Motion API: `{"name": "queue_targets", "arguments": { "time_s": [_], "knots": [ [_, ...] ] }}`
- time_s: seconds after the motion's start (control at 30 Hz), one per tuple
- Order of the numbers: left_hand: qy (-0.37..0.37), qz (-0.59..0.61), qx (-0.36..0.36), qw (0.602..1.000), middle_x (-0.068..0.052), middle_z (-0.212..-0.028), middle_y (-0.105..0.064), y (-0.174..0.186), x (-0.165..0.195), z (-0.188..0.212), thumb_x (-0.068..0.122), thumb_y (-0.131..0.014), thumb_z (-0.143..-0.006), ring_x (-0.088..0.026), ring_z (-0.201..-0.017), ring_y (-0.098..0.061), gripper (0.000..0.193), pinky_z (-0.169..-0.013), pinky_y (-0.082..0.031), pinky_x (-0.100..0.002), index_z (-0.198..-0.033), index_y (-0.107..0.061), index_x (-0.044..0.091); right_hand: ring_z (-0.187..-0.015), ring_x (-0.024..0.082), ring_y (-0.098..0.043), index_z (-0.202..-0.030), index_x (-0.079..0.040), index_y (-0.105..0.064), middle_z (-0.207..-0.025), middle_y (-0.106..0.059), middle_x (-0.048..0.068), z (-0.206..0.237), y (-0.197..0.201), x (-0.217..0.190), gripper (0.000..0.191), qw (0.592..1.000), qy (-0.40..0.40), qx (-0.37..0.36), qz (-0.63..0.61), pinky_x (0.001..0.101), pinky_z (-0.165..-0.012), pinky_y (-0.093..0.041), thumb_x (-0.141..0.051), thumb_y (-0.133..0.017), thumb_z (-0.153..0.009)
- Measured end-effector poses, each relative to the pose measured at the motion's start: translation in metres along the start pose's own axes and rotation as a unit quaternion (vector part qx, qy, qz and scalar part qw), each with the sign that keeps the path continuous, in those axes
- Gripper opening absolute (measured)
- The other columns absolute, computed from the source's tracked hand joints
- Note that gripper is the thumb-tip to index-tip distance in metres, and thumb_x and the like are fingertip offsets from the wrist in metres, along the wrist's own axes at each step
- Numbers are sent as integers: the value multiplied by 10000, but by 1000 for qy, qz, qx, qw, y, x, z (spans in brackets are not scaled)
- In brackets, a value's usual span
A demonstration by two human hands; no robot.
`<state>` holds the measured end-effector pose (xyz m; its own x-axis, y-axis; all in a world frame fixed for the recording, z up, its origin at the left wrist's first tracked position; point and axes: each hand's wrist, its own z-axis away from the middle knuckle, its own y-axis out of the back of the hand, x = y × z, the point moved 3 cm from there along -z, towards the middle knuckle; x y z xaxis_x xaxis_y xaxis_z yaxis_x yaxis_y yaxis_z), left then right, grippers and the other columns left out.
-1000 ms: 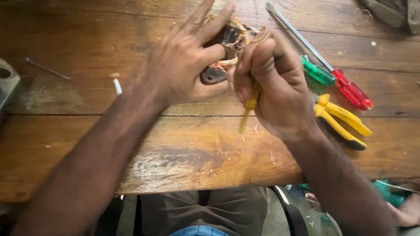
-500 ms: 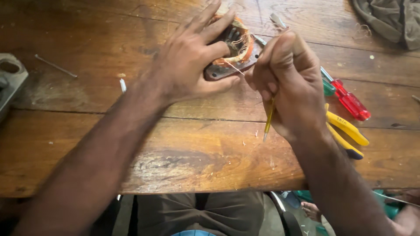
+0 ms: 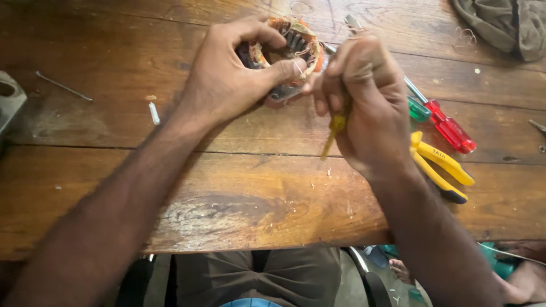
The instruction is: The person works on an electric motor stator on a wooden workbench, manipulating and threading copper winding wire around the coil slots by hand. They use a screwdriver to press and arrange the wire windings inside the stator and reposition the stator repeatedly while working around its circumference.
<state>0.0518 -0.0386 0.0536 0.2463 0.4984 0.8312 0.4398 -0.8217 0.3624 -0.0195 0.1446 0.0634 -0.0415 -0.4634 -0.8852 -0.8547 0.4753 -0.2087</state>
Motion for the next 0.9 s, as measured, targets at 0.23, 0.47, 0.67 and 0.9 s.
{"name": "queue_targets", "arguments": {
  "time_s": [0.23, 0.47, 0.67, 0.9],
  "knots": [
    [23, 8, 8, 1000, -77, -1030, -771, 0, -8, -5, 127, -815, -854, -160, -918, -741, 121, -834, -592, -318, -901, -788, 19, -706, 125, -490, -988, -68, -504, -786, -442, 23, -4, 0, 11, 351, 999, -8, 26, 24, 267, -768, -515, -358, -432, -1172],
    [-11, 38, 8, 999, -70, -1148, -779, 2, -3, -4, 70, -781, -858, -177, -1019, -756, 83, -913, -608, -354, -897, -798, -1, -644, 96, -438, -972, -51, -510, -741, -403, 6, -6, -2, 15, 403, 999, 12, 11, 34, 270, -781, -506, -344, -426, -1235],
    [161, 86, -1, 983, -163, -1473, -512, -2, 2, -3, 112, -784, -798, -257, -1143, -665, 105, -782, -634, -449, -853, -776, 22, -824, 149, -635, -1030, -77, -530, -874, -605, 59, -10, 9, 4, 334, 988, 72, 55, 128, 316, -866, -574, -348, -416, -1188],
    [61, 79, -46, 994, -217, -1422, -519, 7, 17, 0, 81, -781, -784, -329, -1254, -612, 220, -1001, -567, -424, -1002, -767, 52, -705, 138, -595, -1038, -45, -547, -929, -674, 81, -10, 46, -12, 322, 895, 111, 155, 403, 248, -608, -442, -282, -427, -1222]
  ]
}}
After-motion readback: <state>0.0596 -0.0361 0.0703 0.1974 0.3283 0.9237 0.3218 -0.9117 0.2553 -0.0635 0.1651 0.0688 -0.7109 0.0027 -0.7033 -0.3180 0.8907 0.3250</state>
